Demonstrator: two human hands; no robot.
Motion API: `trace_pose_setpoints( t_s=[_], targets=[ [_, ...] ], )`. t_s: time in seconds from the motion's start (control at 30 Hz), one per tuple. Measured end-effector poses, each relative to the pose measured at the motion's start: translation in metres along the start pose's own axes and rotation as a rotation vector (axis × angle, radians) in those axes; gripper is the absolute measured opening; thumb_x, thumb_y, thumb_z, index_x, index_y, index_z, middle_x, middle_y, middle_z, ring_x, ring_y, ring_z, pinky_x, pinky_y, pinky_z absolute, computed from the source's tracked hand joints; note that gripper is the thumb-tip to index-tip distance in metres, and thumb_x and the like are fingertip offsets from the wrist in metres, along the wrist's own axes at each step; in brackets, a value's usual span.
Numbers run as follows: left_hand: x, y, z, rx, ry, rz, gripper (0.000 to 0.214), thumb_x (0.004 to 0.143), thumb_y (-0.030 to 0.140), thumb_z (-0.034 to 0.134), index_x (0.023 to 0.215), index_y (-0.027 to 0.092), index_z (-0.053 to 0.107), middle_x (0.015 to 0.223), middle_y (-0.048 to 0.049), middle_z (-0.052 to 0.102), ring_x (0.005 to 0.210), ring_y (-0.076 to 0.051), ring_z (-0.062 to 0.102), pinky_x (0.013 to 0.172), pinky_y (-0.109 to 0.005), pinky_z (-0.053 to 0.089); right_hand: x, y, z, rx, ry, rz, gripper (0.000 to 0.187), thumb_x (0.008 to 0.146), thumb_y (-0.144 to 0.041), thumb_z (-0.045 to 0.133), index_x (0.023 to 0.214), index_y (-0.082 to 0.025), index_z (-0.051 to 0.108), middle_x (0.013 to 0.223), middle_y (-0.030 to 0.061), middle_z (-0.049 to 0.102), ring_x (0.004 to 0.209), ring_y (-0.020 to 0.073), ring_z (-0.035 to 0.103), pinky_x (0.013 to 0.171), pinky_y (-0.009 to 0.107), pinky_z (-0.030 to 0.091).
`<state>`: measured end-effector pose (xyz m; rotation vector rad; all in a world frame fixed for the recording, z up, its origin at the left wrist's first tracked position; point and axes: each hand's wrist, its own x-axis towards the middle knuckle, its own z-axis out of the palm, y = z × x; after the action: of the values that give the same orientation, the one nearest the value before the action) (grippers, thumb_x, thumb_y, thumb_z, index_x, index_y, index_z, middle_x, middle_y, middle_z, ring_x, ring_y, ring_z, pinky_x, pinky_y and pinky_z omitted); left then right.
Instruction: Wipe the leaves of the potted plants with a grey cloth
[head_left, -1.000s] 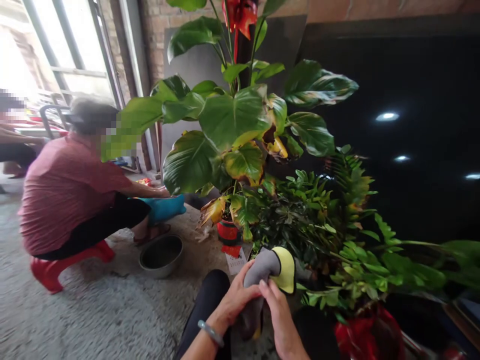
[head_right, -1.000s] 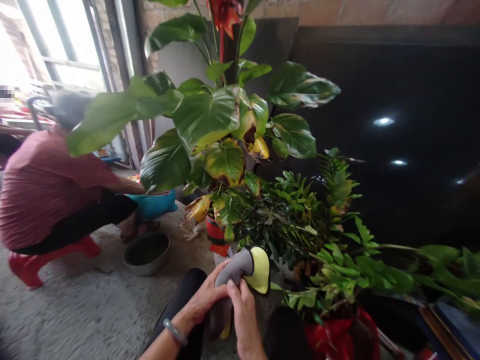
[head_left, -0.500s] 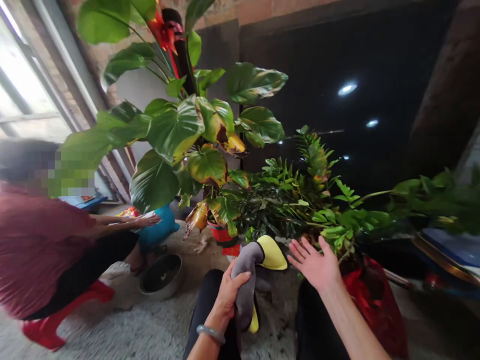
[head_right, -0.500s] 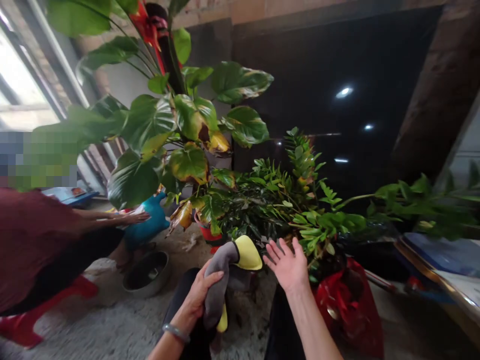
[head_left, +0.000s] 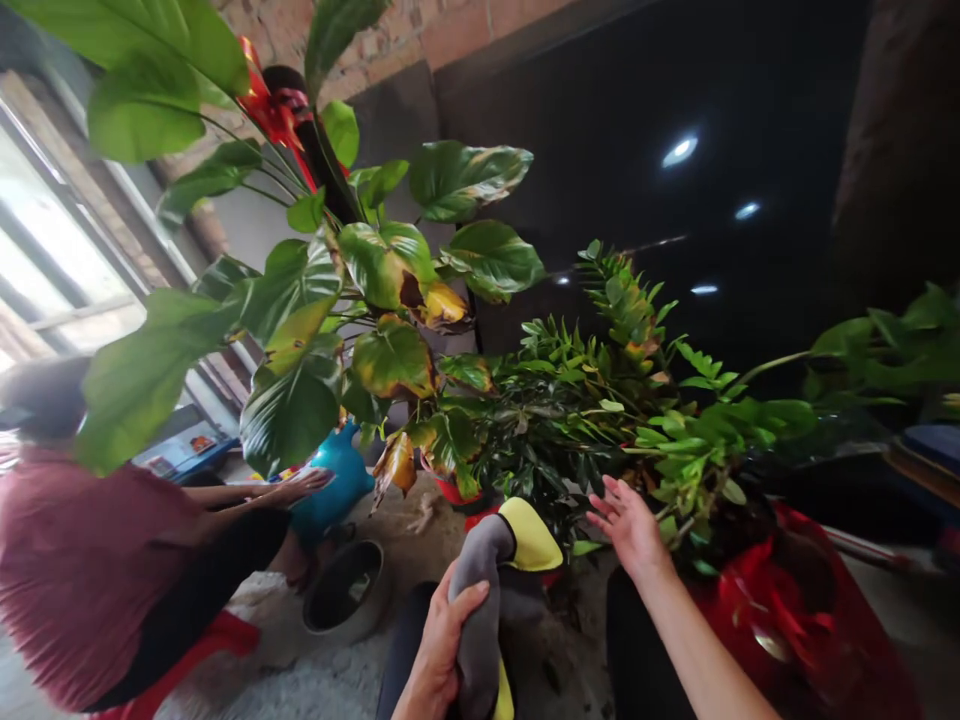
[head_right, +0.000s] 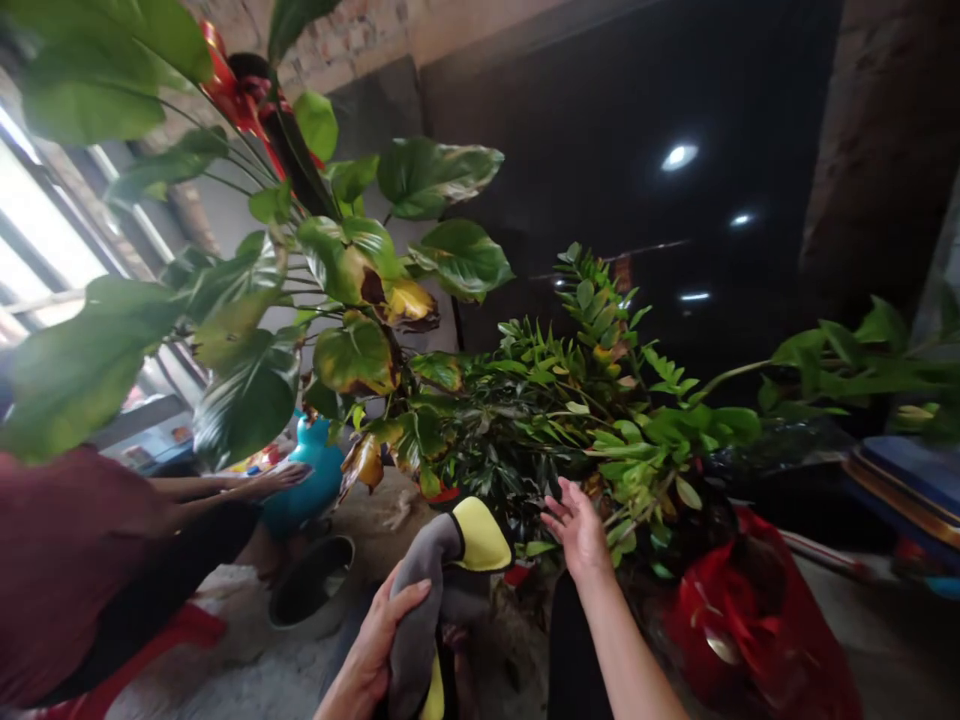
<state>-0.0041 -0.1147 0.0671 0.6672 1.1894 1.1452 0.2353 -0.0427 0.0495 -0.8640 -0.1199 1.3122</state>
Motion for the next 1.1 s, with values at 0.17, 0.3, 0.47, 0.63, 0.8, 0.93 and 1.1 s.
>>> trace_pose_setpoints(
  t_s=[0.17,0.3,0.47,0.63,0.8,0.93,1.1],
  targets=[
    [-0.001,-0.003,-0.006,0.07,0.03,-0.039,0.061,0.046,0.038,0.082,0.102,0.02,0.067,0.075,-0.0022,0.071,0.071,-0.025,0.067,0.067,-0.034,0.052,0.001,-0.001,0.006,0.014,-0.141,-0.031,0.028,0.06,-0.039,0.072,0.081,-0.022,0.068,0.102,0.0044,0.07,0.083,0.0224,0.065,0.069,0.034,0.05],
    [-0.007,0.031,0.007,0.036,0.065,0.099,0.07,0.045,0.038,0.082,0.11,0.018,0.064,0.082,-0.0047,0.072,0.081,-0.028,0.067,0.069,-0.034,0.052,-0.003,0.002,0.004,0.002,-0.181,-0.03,0.032,0.057,-0.046,0.074,0.078,-0.022,0.07,0.093,0.0059,0.072,0.092,0.0252,0.066,0.079,0.037,0.049],
    [0.006,0.078,0.051,-0.01,0.086,0.414,0.075,0.041,0.029,0.084,0.112,0.017,0.062,0.083,-0.0016,0.072,0.073,-0.02,0.065,0.063,-0.026,0.05,-0.001,0.012,-0.004,-0.038,-0.178,0.003,0.039,0.053,-0.051,0.076,0.077,-0.021,0.072,0.09,0.0067,0.073,0.096,0.0282,0.065,0.086,0.04,0.047],
    [0.02,0.051,0.072,-0.098,0.003,0.102,0.05,0.047,0.02,0.08,0.094,0.014,0.064,0.064,-0.0012,0.069,0.05,-0.015,0.06,0.05,-0.025,0.047,-0.001,0.011,-0.015,-0.065,-0.172,0.013,0.033,0.057,-0.054,0.074,0.075,-0.026,0.071,0.092,0.0053,0.074,0.102,0.0324,0.064,0.09,0.045,0.045],
    [0.009,0.06,0.076,-0.212,0.016,-0.005,0.044,0.05,0.02,0.079,0.09,0.016,0.062,0.058,0.0008,0.066,0.044,-0.014,0.057,0.048,-0.025,0.046,0.0,0.003,-0.025,-0.088,-0.182,0.03,0.036,0.057,-0.056,0.073,0.075,-0.025,0.071,0.089,0.0072,0.074,0.104,0.0343,0.063,0.094,0.048,0.043],
    [0.02,0.092,0.088,-0.183,0.026,0.369,0.049,0.042,0.022,0.081,0.087,0.017,0.062,0.066,0.0032,0.067,0.053,-0.011,0.057,0.054,-0.022,0.045,0.001,0.003,-0.024,-0.09,-0.192,0.039,0.041,0.057,-0.057,0.072,0.079,-0.023,0.072,0.095,0.009,0.073,0.109,0.0344,0.061,0.097,0.048,0.041],
    [0.029,0.056,0.091,0.076,-0.061,0.269,0.048,0.041,0.02,0.076,0.087,0.014,0.066,0.063,0.0018,0.065,0.053,-0.012,0.053,0.051,-0.022,0.04,-0.001,0.005,-0.021,-0.08,-0.186,0.059,0.041,0.054,-0.055,0.074,0.079,-0.023,0.072,0.095,0.0086,0.074,0.105,0.0346,0.062,0.093,0.047,0.044]
  ],
)
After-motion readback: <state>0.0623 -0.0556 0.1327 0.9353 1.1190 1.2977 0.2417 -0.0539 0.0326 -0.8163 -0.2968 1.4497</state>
